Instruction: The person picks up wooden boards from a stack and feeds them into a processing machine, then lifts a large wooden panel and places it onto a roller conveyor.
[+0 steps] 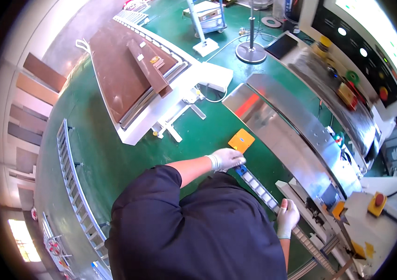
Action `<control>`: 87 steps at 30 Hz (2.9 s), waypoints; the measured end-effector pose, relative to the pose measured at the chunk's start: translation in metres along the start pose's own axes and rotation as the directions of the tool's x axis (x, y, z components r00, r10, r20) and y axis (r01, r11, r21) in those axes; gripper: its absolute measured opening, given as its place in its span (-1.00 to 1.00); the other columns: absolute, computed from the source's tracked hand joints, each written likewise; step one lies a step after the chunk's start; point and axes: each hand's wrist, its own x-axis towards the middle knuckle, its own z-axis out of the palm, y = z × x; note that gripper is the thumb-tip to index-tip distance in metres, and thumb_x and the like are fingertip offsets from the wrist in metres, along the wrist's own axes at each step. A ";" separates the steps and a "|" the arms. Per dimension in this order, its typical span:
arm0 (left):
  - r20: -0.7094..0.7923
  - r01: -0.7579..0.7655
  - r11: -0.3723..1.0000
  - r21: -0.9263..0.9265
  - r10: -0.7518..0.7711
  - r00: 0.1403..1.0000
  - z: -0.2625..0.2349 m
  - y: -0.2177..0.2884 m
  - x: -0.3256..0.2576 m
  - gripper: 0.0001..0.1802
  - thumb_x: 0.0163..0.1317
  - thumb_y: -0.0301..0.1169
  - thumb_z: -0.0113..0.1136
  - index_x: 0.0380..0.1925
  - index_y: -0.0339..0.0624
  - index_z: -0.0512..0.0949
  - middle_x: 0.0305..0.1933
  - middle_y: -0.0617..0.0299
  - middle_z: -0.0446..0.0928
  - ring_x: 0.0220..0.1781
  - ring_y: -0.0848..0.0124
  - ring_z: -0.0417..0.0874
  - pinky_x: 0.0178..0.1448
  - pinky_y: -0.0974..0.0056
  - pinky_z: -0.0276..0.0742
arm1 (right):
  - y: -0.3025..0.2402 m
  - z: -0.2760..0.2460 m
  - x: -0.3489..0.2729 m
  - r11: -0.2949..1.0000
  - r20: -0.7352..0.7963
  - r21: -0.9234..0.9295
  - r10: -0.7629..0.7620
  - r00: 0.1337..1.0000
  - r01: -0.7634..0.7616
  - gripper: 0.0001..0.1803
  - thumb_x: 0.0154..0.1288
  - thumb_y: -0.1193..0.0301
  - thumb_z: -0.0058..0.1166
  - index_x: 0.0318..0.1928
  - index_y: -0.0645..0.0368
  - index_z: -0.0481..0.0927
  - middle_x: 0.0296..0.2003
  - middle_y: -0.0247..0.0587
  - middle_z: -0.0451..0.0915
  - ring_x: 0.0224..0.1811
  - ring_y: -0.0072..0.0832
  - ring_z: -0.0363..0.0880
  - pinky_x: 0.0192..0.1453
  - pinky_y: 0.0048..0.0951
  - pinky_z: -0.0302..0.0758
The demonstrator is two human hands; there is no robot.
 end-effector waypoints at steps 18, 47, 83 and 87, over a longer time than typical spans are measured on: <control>-0.484 -0.143 0.466 -0.873 -0.863 0.146 -0.276 -0.408 -0.014 -0.64 0.38 -0.03 0.35 -0.34 -0.08 0.61 -0.37 0.28 0.56 -0.37 0.34 0.58 -0.37 0.15 0.48 | -0.159 0.077 0.065 0.998 0.144 0.034 0.044 0.989 -0.049 -0.67 0.50 0.14 0.19 -0.12 0.16 0.75 -0.21 -0.01 0.76 -0.17 -0.01 0.75 -0.05 -0.17 0.63; -0.049 -0.104 -0.342 -0.934 -0.165 0.985 -0.133 -0.119 -0.085 -0.37 0.40 -0.13 0.36 0.36 -0.17 0.49 0.35 0.08 0.60 0.37 0.10 0.61 0.53 -0.14 0.42 | -0.283 0.088 0.114 0.377 0.657 0.741 -0.230 0.718 -0.556 -0.42 0.50 0.44 0.20 0.45 0.35 0.43 0.24 -0.11 0.63 0.23 -0.37 0.63 0.33 -0.37 0.56; 0.594 0.465 0.445 -0.766 0.211 0.776 0.090 0.157 0.077 -0.70 0.60 -0.25 0.16 0.08 -0.26 0.62 0.06 0.27 0.68 0.07 0.48 0.64 0.24 0.30 0.52 | -0.152 0.066 -0.301 0.282 0.085 0.474 0.928 0.362 -0.834 -0.47 0.55 0.10 0.12 -0.40 0.35 0.57 -0.53 -0.12 0.53 -0.47 -0.36 0.40 -0.32 -0.17 0.41; 0.618 0.474 0.461 -0.750 0.235 0.750 0.099 0.178 0.082 -0.67 0.63 -0.20 0.10 0.03 -0.25 0.64 0.02 0.22 0.70 0.00 0.38 0.72 0.19 0.21 0.63 | -0.113 0.036 -0.276 0.299 0.048 0.386 0.938 0.342 -0.873 -0.42 0.58 0.00 0.07 -0.21 0.39 0.71 -0.36 0.07 0.72 -0.31 -0.18 0.67 -0.15 -0.16 0.56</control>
